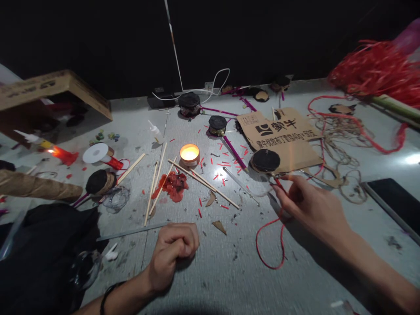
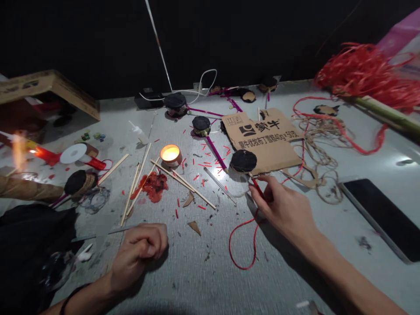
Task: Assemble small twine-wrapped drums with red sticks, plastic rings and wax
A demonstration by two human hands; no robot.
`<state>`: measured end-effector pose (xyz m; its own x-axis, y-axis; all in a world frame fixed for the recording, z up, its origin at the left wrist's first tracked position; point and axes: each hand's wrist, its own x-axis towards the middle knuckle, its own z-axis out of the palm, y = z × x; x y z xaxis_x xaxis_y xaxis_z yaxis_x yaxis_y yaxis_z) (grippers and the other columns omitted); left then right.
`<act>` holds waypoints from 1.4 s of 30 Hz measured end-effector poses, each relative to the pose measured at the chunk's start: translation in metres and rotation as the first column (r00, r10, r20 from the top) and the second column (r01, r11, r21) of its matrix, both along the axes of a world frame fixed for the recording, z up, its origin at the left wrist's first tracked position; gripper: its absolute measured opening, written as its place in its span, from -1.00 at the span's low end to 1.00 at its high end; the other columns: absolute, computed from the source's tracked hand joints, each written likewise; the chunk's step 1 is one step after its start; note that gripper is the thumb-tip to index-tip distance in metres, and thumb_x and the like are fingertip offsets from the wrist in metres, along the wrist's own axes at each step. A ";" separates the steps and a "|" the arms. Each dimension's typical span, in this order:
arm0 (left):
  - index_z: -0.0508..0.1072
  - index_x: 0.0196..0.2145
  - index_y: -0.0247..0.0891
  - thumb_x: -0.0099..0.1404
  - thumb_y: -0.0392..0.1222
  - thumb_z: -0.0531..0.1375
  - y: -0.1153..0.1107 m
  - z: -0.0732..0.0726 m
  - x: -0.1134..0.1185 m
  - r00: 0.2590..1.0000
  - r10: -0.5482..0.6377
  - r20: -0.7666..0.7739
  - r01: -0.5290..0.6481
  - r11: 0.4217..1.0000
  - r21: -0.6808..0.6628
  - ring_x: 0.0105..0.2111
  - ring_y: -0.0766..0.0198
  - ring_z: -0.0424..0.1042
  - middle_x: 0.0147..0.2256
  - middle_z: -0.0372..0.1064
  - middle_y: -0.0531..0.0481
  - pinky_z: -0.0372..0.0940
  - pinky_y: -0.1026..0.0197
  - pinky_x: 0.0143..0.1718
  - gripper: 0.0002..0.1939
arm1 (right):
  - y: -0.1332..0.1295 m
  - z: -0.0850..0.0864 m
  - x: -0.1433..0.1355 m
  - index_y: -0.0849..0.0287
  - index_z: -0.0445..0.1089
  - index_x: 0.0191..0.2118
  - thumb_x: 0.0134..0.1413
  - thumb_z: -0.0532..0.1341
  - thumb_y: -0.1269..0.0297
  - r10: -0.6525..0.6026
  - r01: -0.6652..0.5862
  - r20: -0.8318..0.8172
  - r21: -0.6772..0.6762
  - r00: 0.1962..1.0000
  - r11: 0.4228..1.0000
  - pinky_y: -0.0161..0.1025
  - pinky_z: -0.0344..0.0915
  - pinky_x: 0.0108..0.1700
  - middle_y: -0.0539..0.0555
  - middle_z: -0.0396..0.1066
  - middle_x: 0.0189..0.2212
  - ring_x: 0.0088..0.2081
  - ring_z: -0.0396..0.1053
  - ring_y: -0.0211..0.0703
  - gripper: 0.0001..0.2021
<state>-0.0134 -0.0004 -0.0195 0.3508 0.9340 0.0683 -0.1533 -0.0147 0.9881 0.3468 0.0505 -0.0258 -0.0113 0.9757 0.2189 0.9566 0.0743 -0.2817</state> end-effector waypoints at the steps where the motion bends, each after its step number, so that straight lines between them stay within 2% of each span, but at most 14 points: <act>1: 0.24 -0.61 -0.25 0.11 -0.33 0.10 0.000 -0.001 0.000 1.000 0.001 0.002 -0.001 1.000 0.001 -0.58 0.36 0.14 -0.63 0.21 0.04 0.02 0.25 -0.52 -0.83 | 0.000 0.000 0.001 0.15 0.47 0.04 0.45 -0.03 -0.30 -0.008 0.008 0.008 -0.018 1.000 1.000 -0.15 0.06 -0.48 0.11 0.52 -0.52 -0.57 0.42 0.02 -0.38; 7: 0.24 -0.60 -0.24 0.11 -0.33 0.09 -0.002 -0.002 0.000 1.000 0.007 0.000 -0.007 1.000 0.000 -0.58 0.35 0.14 -0.63 0.21 0.04 0.02 0.24 -0.52 -0.83 | 0.002 -0.001 0.002 0.08 0.50 -0.12 0.45 -0.02 -0.25 -0.016 0.015 -0.004 -0.131 1.000 0.991 -0.13 0.07 -0.48 0.10 0.49 -0.57 -0.59 0.41 0.04 -0.46; 11: 0.24 -0.59 -0.24 0.12 -0.32 0.10 -0.002 -0.002 0.000 1.000 -0.005 -0.004 0.005 1.000 0.001 -0.58 0.35 0.15 -0.62 0.21 0.04 0.02 0.24 -0.51 -0.84 | 0.001 0.002 0.003 0.08 0.47 -0.19 0.46 -0.04 -0.24 -0.013 0.010 -0.035 -0.072 0.999 0.997 -0.11 0.10 -0.47 0.07 0.44 -0.61 -0.63 0.35 -0.02 -0.46; 15: 0.23 -0.60 -0.23 0.13 -0.31 0.11 -0.002 -0.002 -0.001 1.000 -0.022 -0.009 0.022 1.000 0.003 -0.58 0.33 0.15 -0.62 0.20 0.03 0.02 0.23 -0.51 -0.82 | 0.005 0.003 0.009 0.09 0.48 -0.17 0.44 -0.03 -0.25 -0.060 0.059 -0.032 -0.019 0.998 0.998 -0.11 0.12 -0.44 0.10 0.46 -0.57 -0.59 0.36 -0.02 -0.45; 20: 0.22 -0.58 -0.23 0.16 -0.30 0.12 -0.003 -0.002 -0.001 0.999 -0.039 -0.007 0.039 0.999 0.005 -0.56 0.34 0.14 -0.61 0.19 0.04 0.03 0.22 -0.48 -0.81 | 0.013 0.002 0.017 0.07 0.45 -0.21 0.39 -0.06 -0.35 -0.112 0.110 -0.017 -0.080 0.994 0.991 -0.11 0.09 -0.42 0.13 0.49 -0.54 -0.55 0.39 0.04 -0.40; 28: 0.22 -0.55 -0.21 0.19 -0.28 0.14 -0.005 0.000 0.000 0.999 -0.033 0.002 0.033 0.999 0.009 -0.54 0.31 0.13 -0.59 0.17 0.05 0.03 0.20 -0.46 -0.80 | 0.013 0.002 0.015 0.06 0.46 -0.18 0.40 -0.06 -0.35 -0.120 0.119 -0.005 -0.088 0.993 0.989 -0.10 0.06 -0.43 0.14 0.47 -0.54 -0.55 0.34 0.02 -0.40; 35: 0.23 -0.53 -0.22 0.20 -0.28 0.14 -0.006 0.000 0.000 0.999 -0.033 -0.002 0.033 0.999 0.039 -0.53 0.34 0.16 -0.58 0.18 0.07 0.03 0.22 -0.46 -0.83 | 0.013 0.001 0.016 0.09 0.50 -0.14 0.40 -0.10 -0.41 -0.113 0.114 0.013 -0.061 0.994 0.992 -0.14 0.04 -0.44 0.12 0.46 -0.56 -0.56 0.35 0.01 -0.31; 42: 0.22 -0.50 -0.22 0.41 -0.19 0.16 -0.007 0.001 -0.002 0.996 -0.045 -0.081 0.054 0.992 0.114 -0.52 0.35 0.16 -0.56 0.17 0.09 0.04 0.22 -0.44 -0.68 | 0.012 0.002 0.016 0.05 0.49 -0.12 0.40 -0.11 -0.41 -0.115 0.116 0.019 -0.074 0.993 0.990 -0.12 0.05 -0.45 0.14 0.49 -0.52 -0.54 0.38 0.07 -0.32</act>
